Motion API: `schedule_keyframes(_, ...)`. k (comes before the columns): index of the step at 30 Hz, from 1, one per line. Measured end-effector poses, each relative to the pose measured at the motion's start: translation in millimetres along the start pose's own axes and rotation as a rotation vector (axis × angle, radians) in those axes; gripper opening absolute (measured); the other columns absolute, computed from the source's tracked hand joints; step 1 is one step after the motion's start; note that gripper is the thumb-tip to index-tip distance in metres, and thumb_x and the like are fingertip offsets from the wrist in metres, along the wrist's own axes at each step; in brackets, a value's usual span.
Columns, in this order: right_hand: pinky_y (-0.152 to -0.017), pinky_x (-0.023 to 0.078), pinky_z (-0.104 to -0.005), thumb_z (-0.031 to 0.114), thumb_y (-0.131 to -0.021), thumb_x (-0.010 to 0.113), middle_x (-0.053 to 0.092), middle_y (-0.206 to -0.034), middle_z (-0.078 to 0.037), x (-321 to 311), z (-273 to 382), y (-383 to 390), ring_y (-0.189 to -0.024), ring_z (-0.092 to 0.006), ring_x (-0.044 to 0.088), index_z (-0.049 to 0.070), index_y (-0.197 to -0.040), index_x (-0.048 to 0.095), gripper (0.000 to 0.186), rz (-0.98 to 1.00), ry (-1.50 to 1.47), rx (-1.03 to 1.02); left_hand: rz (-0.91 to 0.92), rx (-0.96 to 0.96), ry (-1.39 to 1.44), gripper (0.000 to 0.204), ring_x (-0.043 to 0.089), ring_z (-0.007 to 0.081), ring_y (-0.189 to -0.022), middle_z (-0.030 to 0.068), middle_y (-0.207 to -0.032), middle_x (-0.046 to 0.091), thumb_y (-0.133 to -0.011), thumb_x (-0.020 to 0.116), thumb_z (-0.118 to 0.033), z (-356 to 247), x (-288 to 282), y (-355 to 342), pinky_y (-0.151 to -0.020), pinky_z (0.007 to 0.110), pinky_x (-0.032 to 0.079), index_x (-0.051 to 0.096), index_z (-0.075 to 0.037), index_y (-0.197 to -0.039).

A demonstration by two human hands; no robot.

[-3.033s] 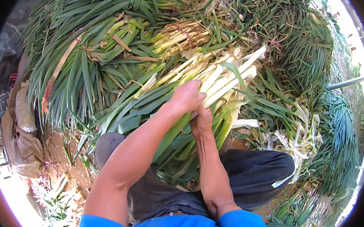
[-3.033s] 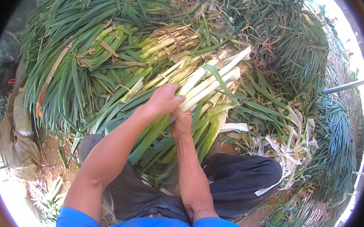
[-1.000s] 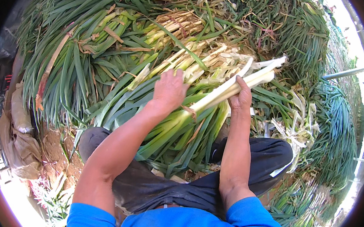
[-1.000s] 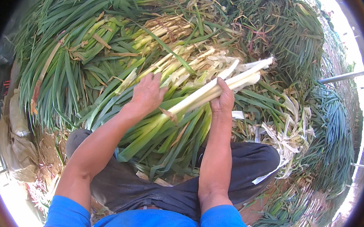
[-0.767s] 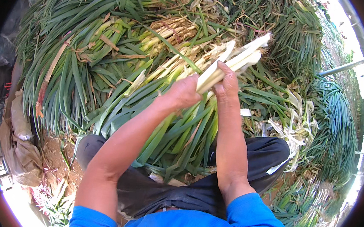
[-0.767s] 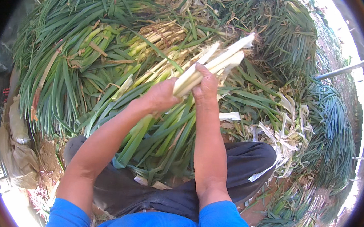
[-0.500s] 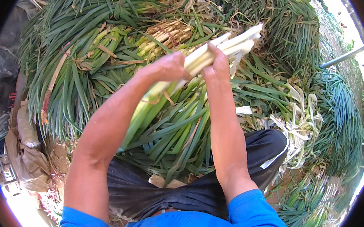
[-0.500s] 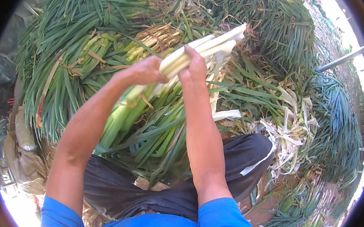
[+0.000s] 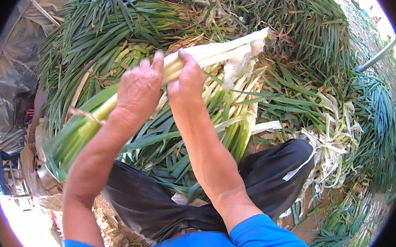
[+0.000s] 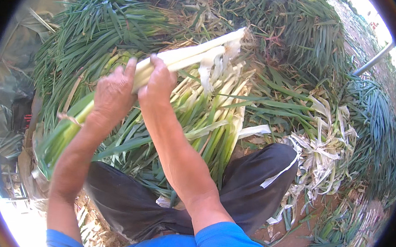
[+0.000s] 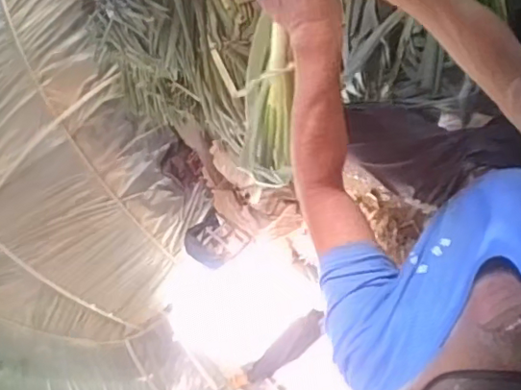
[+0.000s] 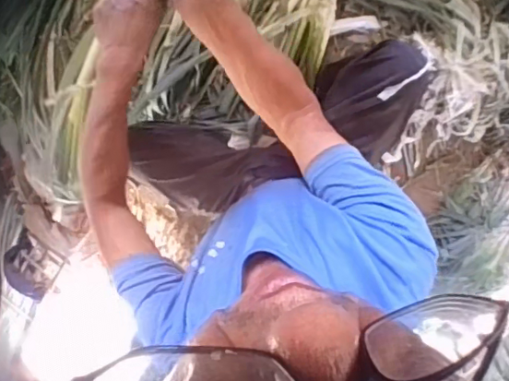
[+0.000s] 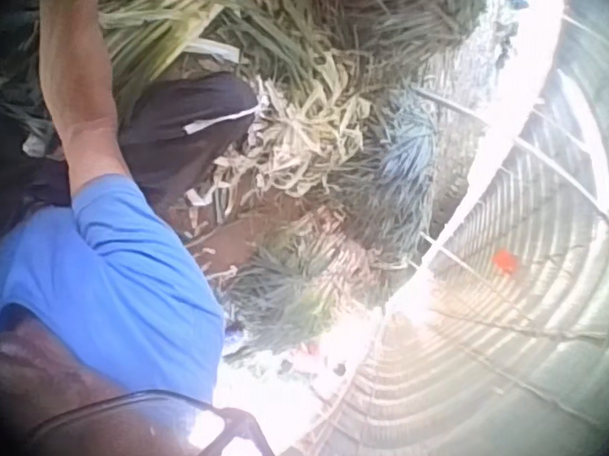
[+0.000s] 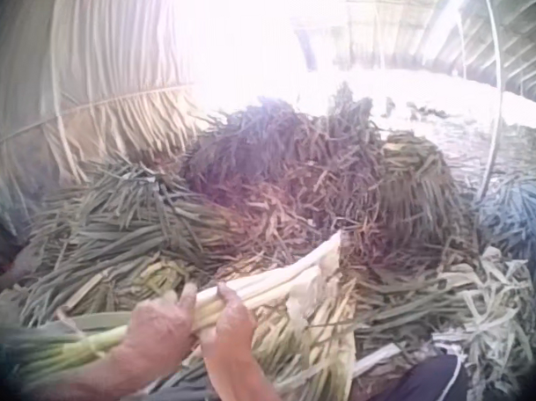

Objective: The person sits on the ground and trims the roots and outer leaves from long green vegetables, likely leeks or scallions. They use a small knife to cut the ends and peel away unwanted layers, then place the cleaned vegetables into a pile.

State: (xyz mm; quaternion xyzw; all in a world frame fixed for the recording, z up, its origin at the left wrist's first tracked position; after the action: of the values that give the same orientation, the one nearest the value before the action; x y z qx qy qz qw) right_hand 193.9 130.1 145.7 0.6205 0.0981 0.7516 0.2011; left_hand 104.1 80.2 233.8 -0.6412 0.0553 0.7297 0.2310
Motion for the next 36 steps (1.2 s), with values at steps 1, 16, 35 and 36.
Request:
schedule_keyframes(1, -0.097, 0.052, -0.0446, 0.007, -0.096, 0.066, 0.063, -0.104, -0.012, -13, -8, 4, -0.101, -0.0291, 0.063, -0.001, -0.116, 0.056, 0.024, 0.045, 0.046, -0.041, -0.015, -0.038, 0.023, 0.067, 0.072, 0.0399, -0.083, 0.0199, -0.086, 0.068, -0.074, 0.081, -0.018, 5, 15, 8, -0.069, 0.05, 0.058, 0.049, -0.003, -0.132)
schedule_keyframes(16, -0.084, 0.059, -0.0486, 0.038, -0.101, 0.062, 0.066, -0.107, -0.016, -146, 150, -131, -0.095, -0.0309, 0.067, 0.003, -0.123, 0.059, 0.042, -0.167, 0.24, -0.378, 0.463, -0.129, 0.465, 0.036, 0.068, 0.0451, -0.089, 0.0267, -0.09, 0.069, -0.074, 0.07, -0.01, 32, 87, 92, -0.081, 0.054, 0.052, 0.051, -0.002, -0.103)
schedule_keyframes(35, -0.066, 0.049, -0.0352, 0.009, -0.1, 0.058, 0.062, -0.091, -0.013, 143, 428, -84, -0.075, -0.0234, 0.06, -0.005, -0.112, 0.059, 0.019, 0.265, 1.221, -0.802, 0.137, -0.351, 0.658, 0.04, 0.067, 0.0494, -0.092, 0.0265, -0.093, 0.069, -0.076, 0.072, -0.007, 63, 87, 76, -0.079, 0.053, 0.053, 0.049, -0.003, -0.108)
schedule_keyframes(36, -0.072, 0.052, -0.0358, 0.012, -0.1, 0.059, 0.065, -0.096, -0.014, 150, 496, -80, -0.081, -0.0241, 0.063, -0.004, -0.115, 0.061, 0.022, 0.178, 1.452, -0.925, 0.115, -0.399, 0.65, 0.041, 0.069, 0.0476, -0.092, 0.0262, -0.094, 0.07, -0.076, 0.073, -0.007, 80, 97, 85, -0.079, 0.051, 0.054, 0.05, -0.004, -0.11)
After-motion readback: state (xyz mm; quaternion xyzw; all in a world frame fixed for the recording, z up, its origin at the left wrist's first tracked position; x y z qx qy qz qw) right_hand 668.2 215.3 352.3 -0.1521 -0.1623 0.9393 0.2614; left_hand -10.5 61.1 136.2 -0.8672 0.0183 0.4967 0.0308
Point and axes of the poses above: each hand's wrist, its own y-axis away from the middle knuckle, its own x-axis out of the palm, z = x × y, the point moved 4 cm from there along -y, towards the middle knuckle
